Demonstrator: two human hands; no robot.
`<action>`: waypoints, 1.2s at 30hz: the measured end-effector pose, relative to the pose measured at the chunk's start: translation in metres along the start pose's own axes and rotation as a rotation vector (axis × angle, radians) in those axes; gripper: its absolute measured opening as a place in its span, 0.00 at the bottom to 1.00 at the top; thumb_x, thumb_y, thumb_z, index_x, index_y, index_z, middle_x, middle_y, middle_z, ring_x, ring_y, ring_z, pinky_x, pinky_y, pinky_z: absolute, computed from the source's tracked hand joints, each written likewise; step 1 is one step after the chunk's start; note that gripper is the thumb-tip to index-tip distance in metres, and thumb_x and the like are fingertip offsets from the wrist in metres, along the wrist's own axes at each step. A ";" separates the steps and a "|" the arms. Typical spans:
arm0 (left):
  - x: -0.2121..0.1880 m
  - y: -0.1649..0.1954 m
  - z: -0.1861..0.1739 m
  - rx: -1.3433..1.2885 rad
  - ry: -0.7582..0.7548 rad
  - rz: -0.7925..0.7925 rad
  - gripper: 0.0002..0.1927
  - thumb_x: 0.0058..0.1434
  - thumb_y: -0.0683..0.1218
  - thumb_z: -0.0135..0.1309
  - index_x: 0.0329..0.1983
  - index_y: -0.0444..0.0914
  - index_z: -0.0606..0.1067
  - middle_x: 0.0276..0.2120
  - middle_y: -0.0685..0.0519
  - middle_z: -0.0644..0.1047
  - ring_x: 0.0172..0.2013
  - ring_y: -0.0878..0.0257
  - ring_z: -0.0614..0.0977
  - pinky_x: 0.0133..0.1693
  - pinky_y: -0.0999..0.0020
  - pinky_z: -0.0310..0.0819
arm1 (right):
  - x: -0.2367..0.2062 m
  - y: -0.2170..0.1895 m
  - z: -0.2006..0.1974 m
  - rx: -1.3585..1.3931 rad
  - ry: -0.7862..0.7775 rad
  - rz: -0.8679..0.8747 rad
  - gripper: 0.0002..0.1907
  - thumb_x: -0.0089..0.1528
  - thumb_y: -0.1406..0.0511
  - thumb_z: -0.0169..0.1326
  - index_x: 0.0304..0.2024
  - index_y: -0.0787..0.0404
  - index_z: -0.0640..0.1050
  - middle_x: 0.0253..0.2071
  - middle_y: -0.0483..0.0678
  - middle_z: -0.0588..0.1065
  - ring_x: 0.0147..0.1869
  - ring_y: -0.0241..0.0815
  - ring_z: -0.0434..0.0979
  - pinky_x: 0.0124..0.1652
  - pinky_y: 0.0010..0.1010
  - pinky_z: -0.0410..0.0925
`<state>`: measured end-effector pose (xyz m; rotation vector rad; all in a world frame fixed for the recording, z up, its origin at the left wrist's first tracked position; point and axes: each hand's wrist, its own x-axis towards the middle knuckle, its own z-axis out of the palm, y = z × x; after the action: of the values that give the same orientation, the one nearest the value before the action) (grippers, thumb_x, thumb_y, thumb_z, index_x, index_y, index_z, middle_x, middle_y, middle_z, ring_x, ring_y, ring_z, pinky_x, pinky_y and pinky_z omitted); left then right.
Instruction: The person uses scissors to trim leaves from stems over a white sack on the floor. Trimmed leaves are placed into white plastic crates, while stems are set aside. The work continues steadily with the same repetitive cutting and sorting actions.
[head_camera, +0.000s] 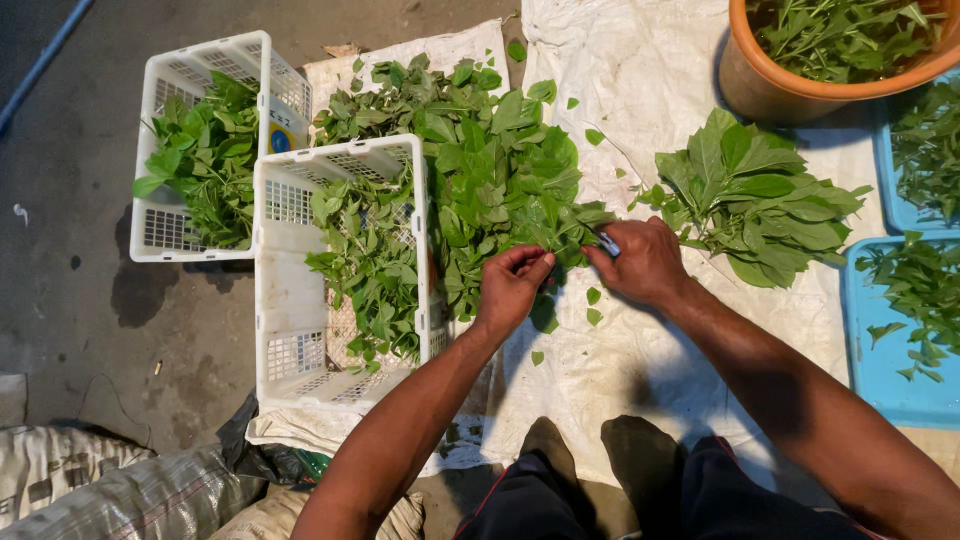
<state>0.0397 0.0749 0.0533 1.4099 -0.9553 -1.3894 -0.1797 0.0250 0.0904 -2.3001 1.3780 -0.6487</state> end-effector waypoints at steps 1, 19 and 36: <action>0.000 -0.002 -0.003 0.010 0.005 -0.017 0.11 0.65 0.42 0.60 0.46 0.30 0.80 0.33 0.52 0.83 0.29 0.69 0.82 0.31 0.75 0.77 | -0.001 0.002 0.001 -0.028 -0.072 0.063 0.14 0.62 0.56 0.63 0.33 0.59 0.81 0.25 0.54 0.78 0.29 0.56 0.79 0.37 0.47 0.71; 0.011 -0.028 -0.025 -0.043 -0.099 -0.108 0.13 0.65 0.41 0.59 0.51 0.31 0.78 0.37 0.50 0.83 0.32 0.66 0.82 0.33 0.72 0.79 | 0.010 -0.006 -0.009 0.062 -0.296 0.077 0.13 0.57 0.57 0.64 0.40 0.55 0.84 0.26 0.55 0.79 0.31 0.54 0.81 0.39 0.44 0.73; 0.009 -0.041 -0.036 -0.177 -0.371 -0.240 0.14 0.70 0.44 0.55 0.52 0.29 0.78 0.35 0.50 0.81 0.34 0.64 0.84 0.38 0.68 0.83 | 0.009 0.000 -0.001 -0.020 -0.425 -0.036 0.11 0.57 0.61 0.63 0.41 0.55 0.83 0.24 0.55 0.79 0.30 0.58 0.79 0.38 0.48 0.70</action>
<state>0.0734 0.0812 0.0101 1.1839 -0.8860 -1.9137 -0.1764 0.0169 0.0936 -2.3076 1.1461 -0.1385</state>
